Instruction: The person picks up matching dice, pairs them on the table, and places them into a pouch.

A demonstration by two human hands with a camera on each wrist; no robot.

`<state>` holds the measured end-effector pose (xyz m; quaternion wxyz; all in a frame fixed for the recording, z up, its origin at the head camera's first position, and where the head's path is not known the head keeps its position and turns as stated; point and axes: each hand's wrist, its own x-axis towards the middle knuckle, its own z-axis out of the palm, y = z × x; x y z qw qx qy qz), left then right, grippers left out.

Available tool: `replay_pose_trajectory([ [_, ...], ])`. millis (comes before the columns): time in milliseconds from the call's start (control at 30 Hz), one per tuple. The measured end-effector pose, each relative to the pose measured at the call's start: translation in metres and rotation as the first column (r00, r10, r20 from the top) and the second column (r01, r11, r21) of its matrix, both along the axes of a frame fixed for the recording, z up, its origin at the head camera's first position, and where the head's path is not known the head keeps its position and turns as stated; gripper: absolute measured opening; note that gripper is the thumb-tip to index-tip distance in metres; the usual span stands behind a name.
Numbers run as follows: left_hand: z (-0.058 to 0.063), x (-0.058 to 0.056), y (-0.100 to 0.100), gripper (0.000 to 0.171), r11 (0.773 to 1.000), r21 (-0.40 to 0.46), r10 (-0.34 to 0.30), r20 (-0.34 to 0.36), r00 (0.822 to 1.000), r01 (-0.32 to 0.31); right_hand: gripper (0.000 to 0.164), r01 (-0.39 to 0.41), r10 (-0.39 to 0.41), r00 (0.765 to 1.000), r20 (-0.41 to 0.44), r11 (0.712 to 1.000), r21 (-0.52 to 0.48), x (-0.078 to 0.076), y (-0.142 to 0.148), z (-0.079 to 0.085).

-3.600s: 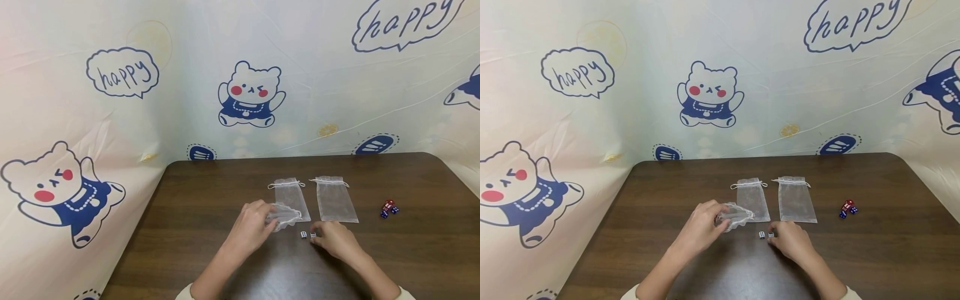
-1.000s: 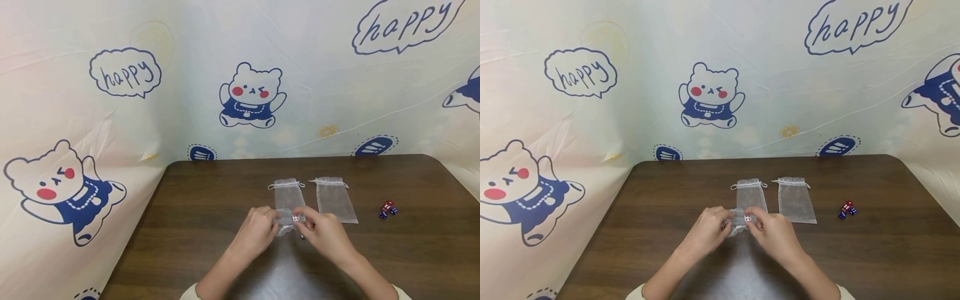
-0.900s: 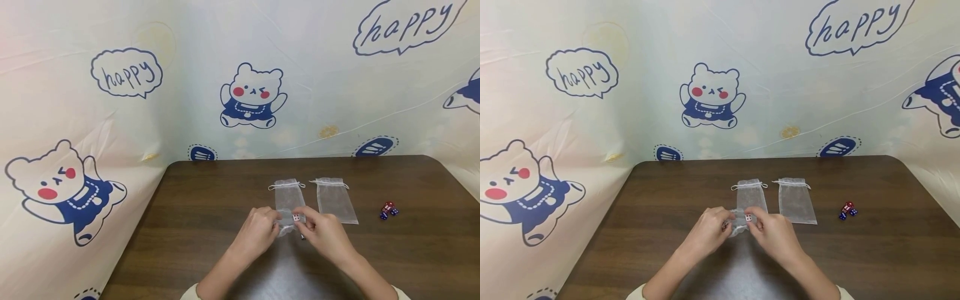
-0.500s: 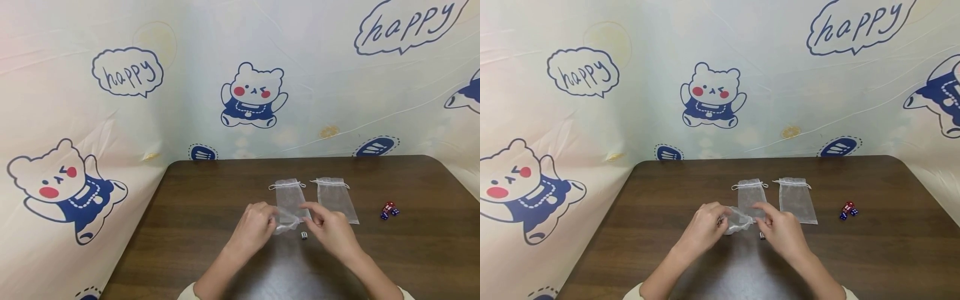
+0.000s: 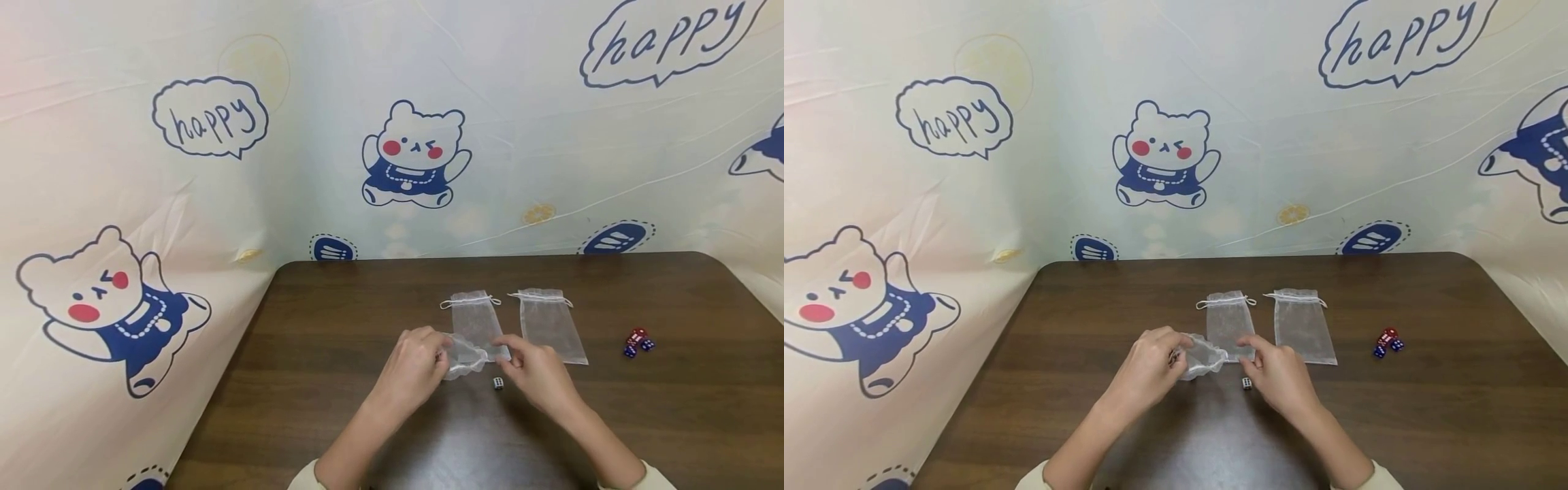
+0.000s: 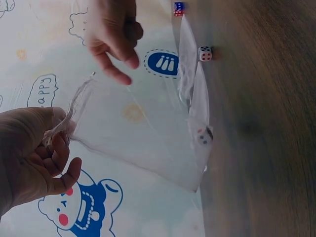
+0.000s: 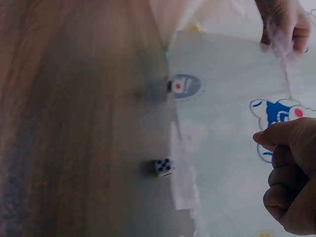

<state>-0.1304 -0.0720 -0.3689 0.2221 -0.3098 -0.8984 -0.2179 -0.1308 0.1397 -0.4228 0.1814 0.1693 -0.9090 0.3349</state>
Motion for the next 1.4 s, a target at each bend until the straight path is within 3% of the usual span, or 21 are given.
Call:
replay_pose_trajectory([
  [567,0.000,0.000,0.000,0.018,1.000,-0.006,0.007,-0.010,1.000,-0.007,0.025,-0.016,-0.003,0.980,0.200,0.995,0.095,-0.011,0.009,-0.027],
  [900,0.000,0.001,0.000,0.018,1.000,-0.006,0.008,-0.019,1.000,-0.008,0.016,-0.065,-0.012,0.924,0.382,0.980,0.189,-0.010,0.007,-0.030],
  [1200,0.000,0.001,0.001,0.017,1.000,-0.014,0.009,-0.018,1.000,-0.009,0.013,-0.074,-0.027,0.917,0.397,0.969,0.236,-0.009,0.006,-0.028],
  [1400,0.000,0.001,0.000,0.017,1.000,-0.019,0.010,-0.024,1.000,-0.011,0.010,-0.069,-0.018,0.937,0.349,0.970,0.234,-0.009,0.005,-0.028],
])
